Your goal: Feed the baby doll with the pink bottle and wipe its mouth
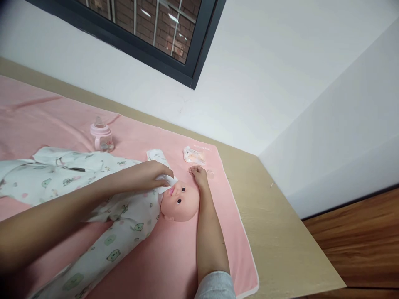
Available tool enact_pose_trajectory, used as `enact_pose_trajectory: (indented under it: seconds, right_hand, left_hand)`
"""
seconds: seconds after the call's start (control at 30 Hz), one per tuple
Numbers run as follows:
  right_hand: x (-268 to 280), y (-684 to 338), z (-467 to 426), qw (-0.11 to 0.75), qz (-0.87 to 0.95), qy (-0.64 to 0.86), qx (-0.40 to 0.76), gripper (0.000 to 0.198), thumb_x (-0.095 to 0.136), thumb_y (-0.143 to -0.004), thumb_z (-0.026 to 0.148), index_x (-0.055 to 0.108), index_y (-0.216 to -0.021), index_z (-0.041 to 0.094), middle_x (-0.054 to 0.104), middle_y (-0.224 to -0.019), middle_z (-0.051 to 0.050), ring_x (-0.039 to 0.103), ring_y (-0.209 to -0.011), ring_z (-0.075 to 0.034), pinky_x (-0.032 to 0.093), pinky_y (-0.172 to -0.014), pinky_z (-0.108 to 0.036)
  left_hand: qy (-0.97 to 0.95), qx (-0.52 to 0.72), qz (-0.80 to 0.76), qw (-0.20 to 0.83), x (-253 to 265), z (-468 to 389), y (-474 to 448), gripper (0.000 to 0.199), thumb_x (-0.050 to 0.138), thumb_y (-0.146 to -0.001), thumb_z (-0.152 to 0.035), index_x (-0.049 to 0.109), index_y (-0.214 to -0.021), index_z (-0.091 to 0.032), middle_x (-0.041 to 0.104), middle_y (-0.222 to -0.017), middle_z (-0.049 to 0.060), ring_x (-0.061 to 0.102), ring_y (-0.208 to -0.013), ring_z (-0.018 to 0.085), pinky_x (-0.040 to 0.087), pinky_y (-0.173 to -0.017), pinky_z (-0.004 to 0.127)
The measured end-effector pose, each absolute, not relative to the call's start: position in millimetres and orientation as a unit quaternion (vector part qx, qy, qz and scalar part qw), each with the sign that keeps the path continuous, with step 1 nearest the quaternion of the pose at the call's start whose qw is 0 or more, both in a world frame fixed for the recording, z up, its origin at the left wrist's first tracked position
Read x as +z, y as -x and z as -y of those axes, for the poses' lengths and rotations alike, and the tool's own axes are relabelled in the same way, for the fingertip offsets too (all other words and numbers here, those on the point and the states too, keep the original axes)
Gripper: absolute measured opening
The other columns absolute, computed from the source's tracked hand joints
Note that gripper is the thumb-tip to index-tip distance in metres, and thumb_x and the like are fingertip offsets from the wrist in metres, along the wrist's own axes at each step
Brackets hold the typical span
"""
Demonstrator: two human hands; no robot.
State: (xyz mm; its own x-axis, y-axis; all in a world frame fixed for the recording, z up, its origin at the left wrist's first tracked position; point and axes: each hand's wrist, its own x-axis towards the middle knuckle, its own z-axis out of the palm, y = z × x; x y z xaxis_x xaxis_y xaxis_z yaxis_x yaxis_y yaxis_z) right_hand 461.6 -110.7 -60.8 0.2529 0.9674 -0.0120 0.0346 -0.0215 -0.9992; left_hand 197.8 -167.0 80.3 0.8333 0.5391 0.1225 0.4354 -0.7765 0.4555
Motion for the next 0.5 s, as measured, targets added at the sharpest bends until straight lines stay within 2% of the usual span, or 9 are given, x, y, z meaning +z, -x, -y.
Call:
enact_pose_trajectory:
  seconds: [0.23,0.37,0.5]
  right_hand:
    - [-59,-460,112,0.544,0.433,0.575,0.431,0.009,0.062,-0.066,0.022,0.064,-0.074,0.018,0.071,-0.079,-0.002,0.066,-0.08,-0.013,0.051,-0.088,-0.03]
    - [-59,-460,112,0.546,0.434,0.575,0.429,0.009,0.062,-0.066,0.022,0.064,-0.074,0.018,0.07,-0.079,-0.001,0.065,-0.08,-0.013,0.05,-0.088,-0.03]
    - [-59,-460,112,0.545,0.435,0.574,0.429,0.01,0.063,-0.066,0.023,0.064,-0.074,0.018,0.07,-0.078,-0.001,0.065,-0.08,-0.013,0.05,-0.088,-0.031]
  left_hand:
    - [-0.93,0.164,-0.264,0.196,75,164,-201,0.021,0.05,-0.077,-0.013,0.069,-0.083,-0.019,0.069,-0.083,0.004,0.064,-0.078,0.021,0.04,-0.066,0.025]
    - [-0.926,0.18,-0.263,0.202,70,160,-200,0.025,0.049,-0.079,-0.016,0.072,-0.09,-0.02,0.071,-0.086,0.004,0.064,-0.083,0.022,0.043,-0.07,0.025]
    - [-0.923,0.192,-0.27,0.198,68,159,-201,0.025,0.048,-0.08,-0.017,0.072,-0.088,-0.02,0.072,-0.088,0.004,0.065,-0.084,0.021,0.042,-0.07,0.025]
